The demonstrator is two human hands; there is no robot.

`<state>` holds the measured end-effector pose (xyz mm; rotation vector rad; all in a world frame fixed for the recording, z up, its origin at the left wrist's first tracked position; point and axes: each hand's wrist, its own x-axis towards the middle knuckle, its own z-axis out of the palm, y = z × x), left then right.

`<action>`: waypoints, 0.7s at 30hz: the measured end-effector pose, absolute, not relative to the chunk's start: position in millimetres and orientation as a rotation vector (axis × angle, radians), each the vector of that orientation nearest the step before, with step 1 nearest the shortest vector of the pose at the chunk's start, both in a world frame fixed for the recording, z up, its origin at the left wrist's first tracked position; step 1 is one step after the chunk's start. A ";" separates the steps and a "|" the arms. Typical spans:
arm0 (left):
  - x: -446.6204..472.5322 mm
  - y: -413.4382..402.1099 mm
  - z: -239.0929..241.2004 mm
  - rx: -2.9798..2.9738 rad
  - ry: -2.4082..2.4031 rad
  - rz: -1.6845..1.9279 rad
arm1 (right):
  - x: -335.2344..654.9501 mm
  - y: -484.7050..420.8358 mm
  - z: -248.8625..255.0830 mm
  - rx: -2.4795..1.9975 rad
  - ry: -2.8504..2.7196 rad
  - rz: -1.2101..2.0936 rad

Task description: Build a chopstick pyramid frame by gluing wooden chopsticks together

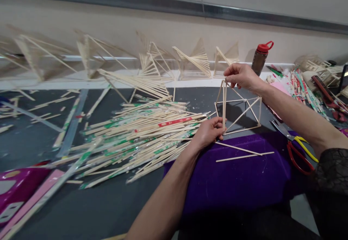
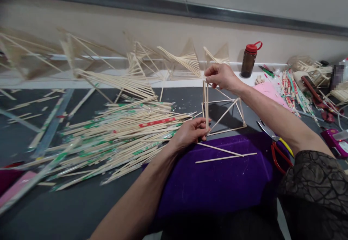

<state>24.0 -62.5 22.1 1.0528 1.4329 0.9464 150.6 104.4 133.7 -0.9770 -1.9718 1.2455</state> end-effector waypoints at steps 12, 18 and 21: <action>19.7 -61.0 18.1 1.046 1.378 0.939 | 153.6 104.5 135.8 -0.953 -1.987 1.244; 20.4 -60.9 20.7 1.027 1.382 0.944 | 154.8 105.8 135.1 -0.961 -1.997 1.207; 20.7 -61.2 21.3 1.014 1.375 0.939 | 154.9 107.5 134.3 -0.946 -2.009 1.211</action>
